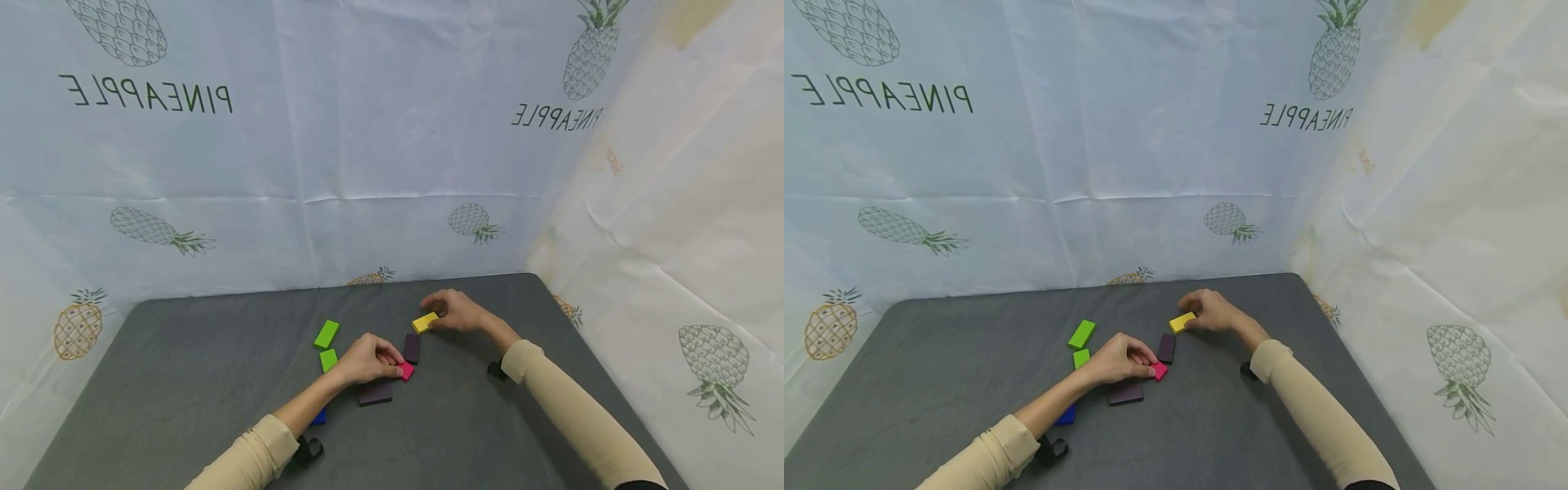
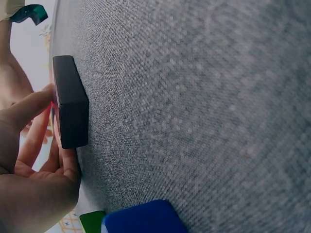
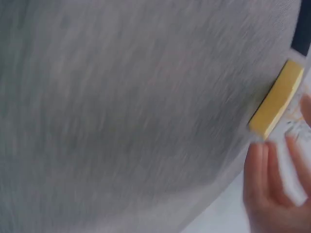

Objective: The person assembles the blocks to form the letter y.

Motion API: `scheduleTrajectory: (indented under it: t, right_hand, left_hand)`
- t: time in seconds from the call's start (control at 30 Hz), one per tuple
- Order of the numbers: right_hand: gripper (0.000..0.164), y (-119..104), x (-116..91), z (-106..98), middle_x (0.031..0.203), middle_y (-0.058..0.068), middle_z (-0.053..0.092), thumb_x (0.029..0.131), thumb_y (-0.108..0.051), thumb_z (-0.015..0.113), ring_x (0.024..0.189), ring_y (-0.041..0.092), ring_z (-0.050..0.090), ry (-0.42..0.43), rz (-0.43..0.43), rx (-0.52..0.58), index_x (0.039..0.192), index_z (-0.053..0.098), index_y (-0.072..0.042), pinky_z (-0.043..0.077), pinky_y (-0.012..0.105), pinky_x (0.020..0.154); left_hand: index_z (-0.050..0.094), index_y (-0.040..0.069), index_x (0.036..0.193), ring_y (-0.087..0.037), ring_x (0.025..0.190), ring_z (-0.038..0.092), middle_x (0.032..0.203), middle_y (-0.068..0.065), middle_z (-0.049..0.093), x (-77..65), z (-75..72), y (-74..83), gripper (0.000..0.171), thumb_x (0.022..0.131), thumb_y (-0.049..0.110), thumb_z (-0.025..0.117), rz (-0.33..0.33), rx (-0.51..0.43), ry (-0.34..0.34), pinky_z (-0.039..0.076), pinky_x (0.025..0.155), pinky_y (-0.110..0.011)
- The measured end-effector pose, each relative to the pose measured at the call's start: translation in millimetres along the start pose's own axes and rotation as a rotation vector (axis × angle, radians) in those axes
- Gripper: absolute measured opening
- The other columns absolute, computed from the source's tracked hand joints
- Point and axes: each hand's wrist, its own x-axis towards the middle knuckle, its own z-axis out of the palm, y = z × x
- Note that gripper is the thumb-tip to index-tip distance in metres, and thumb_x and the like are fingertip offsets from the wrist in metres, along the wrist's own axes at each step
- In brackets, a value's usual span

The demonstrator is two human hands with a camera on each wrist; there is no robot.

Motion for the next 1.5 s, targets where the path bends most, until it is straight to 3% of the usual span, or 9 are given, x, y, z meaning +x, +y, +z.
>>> scheduleTrajectory:
  t: [0.17,0.33,0.73,1.1,1.5]
  right_hand:
    - [0.053,-6,-4,12,0.129,0.023,0.074,0.095,-0.027,0.085,0.113,0.033,0.070,0.155,0.169,0.122,0.134,0.070,0.005,0.060,0.047,0.097]
    - [0.061,-11,-9,25,0.125,0.022,0.072,0.091,-0.031,0.089,0.109,0.028,0.067,0.190,0.252,0.138,0.134,0.067,0.006,0.058,0.047,0.098]
    - [0.070,-9,-12,37,0.128,0.024,0.071,0.090,-0.032,0.090,0.112,0.030,0.070,0.206,0.292,0.109,0.138,0.063,0.010,0.060,0.048,0.099]
    - [0.068,-9,-15,41,0.127,0.025,0.072,0.089,-0.031,0.091,0.113,0.033,0.071,0.250,0.284,0.133,0.136,0.065,0.010,0.061,0.048,0.098]
    - [0.065,-10,-15,44,0.124,0.024,0.072,0.087,-0.030,0.092,0.108,0.030,0.070,0.284,0.292,0.115,0.133,0.067,0.009,0.061,0.046,0.095]
  left_hand:
    - [0.083,-0.002,0.102,-0.005,0.074,0.065,0.091,-0.017,0.081,0.6,0.7,0.6,0.014,0.092,0.008,0.086,0.003,0.005,0.002,0.050,0.065,-0.017]
    - [0.084,-0.002,0.103,-0.004,0.075,0.065,0.092,-0.017,0.081,0.7,0.5,1.3,0.015,0.092,0.008,0.086,0.015,0.016,0.001,0.051,0.066,-0.016]
    - [0.083,-0.002,0.103,-0.003,0.074,0.065,0.091,-0.018,0.081,-1.9,0.6,3.7,0.015,0.092,0.007,0.085,0.022,0.003,0.006,0.051,0.065,-0.017]
    - [0.083,-0.003,0.103,-0.011,0.076,0.069,0.092,-0.021,0.080,-4.7,0.3,6.6,0.016,0.091,0.006,0.086,0.031,-0.013,0.012,0.051,0.064,-0.018]
    - [0.083,-0.002,0.102,-0.002,0.074,0.066,0.091,-0.018,0.081,-3.9,-0.4,4.8,0.014,0.092,0.007,0.085,0.034,0.009,0.008,0.052,0.065,-0.018]
